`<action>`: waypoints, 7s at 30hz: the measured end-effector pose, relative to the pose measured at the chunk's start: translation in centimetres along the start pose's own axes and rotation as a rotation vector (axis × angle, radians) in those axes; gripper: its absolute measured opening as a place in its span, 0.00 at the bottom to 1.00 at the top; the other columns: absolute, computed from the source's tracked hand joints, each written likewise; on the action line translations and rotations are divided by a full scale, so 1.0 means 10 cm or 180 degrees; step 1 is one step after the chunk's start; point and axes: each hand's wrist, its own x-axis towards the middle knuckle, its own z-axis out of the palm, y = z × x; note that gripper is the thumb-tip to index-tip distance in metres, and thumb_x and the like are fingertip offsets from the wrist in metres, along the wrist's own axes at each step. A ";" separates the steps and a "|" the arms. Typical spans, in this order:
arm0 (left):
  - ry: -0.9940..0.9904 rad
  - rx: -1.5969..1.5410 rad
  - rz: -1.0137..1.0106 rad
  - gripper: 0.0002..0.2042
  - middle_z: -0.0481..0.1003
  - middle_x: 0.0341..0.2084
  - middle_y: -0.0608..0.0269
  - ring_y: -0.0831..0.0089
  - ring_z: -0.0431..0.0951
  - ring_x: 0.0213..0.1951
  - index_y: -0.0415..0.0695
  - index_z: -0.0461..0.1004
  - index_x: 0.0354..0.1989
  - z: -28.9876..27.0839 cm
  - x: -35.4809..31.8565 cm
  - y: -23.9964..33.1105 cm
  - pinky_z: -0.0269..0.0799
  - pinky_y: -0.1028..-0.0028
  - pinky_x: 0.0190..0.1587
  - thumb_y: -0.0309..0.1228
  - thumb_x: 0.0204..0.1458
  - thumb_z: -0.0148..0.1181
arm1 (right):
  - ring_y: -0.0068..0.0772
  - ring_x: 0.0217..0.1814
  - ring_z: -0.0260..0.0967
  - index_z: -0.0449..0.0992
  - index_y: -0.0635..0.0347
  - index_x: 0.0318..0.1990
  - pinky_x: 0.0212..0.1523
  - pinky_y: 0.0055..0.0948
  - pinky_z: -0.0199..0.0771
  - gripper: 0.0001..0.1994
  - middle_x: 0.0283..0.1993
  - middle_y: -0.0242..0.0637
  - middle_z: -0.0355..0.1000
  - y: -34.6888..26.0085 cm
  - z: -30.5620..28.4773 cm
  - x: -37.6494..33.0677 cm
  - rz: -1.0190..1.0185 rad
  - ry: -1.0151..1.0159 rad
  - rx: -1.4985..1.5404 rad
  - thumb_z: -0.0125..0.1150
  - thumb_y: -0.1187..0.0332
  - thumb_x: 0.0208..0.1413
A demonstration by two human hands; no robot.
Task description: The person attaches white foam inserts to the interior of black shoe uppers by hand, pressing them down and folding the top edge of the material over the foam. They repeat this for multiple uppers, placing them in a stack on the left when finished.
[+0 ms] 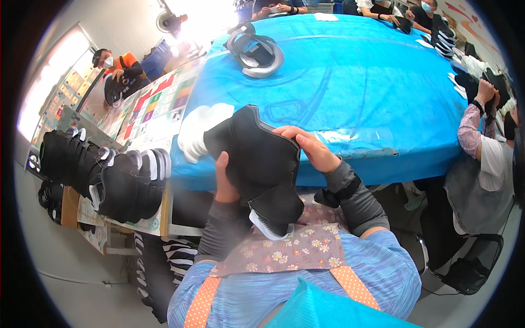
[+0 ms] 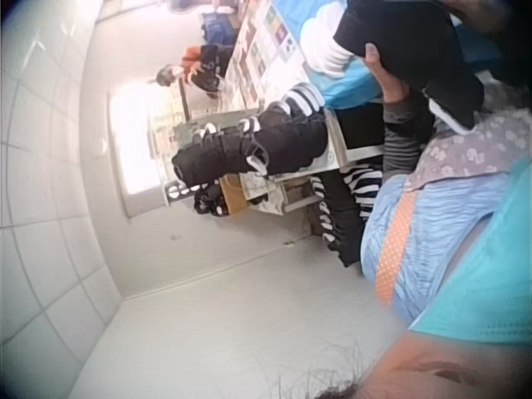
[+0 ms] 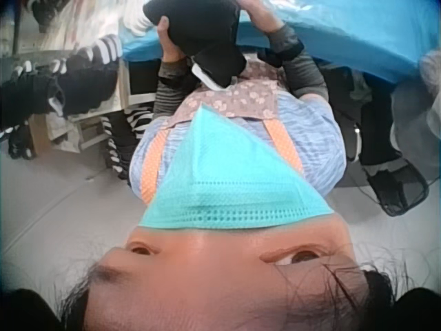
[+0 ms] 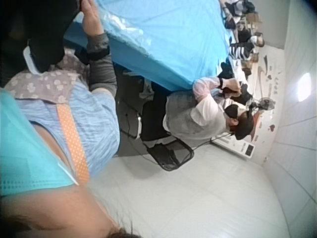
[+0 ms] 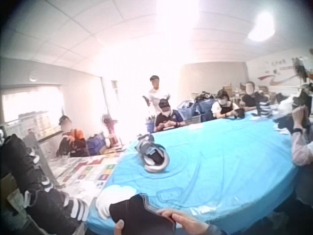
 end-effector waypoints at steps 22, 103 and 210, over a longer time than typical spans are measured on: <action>0.0187 0.1442 0.1058 0.33 0.66 0.61 0.55 0.65 0.68 0.61 0.41 0.55 0.70 0.56 -0.10 0.12 0.62 0.65 0.65 0.33 0.57 0.60 | 0.32 0.30 0.69 0.75 0.66 0.37 0.34 0.31 0.68 0.18 0.28 0.40 0.72 -0.49 0.04 -0.50 0.0596 0.1274 -0.1904 0.54 0.57 0.69; 0.3370 0.3648 0.3447 0.30 0.77 0.51 0.55 0.66 0.77 0.50 0.37 0.69 0.59 -1.60 -1.96 2.32 0.72 0.67 0.55 0.26 0.45 0.74 | 0.50 0.44 0.80 0.82 0.62 0.35 0.43 0.43 0.80 0.17 0.35 0.46 0.80 -0.27 4.23 2.94 -0.2153 -0.2575 -0.3748 0.62 0.54 0.60; 0.0600 0.4916 0.1606 0.13 0.77 0.34 0.67 0.77 0.75 0.31 0.44 0.79 0.46 -0.67 0.42 0.27 0.67 0.77 0.30 0.18 0.53 0.58 | 0.58 0.46 0.75 0.82 0.58 0.41 0.44 0.53 0.75 0.18 0.38 0.50 0.78 -1.27 -2.95 -0.45 0.2315 0.1167 -0.6413 0.64 0.51 0.57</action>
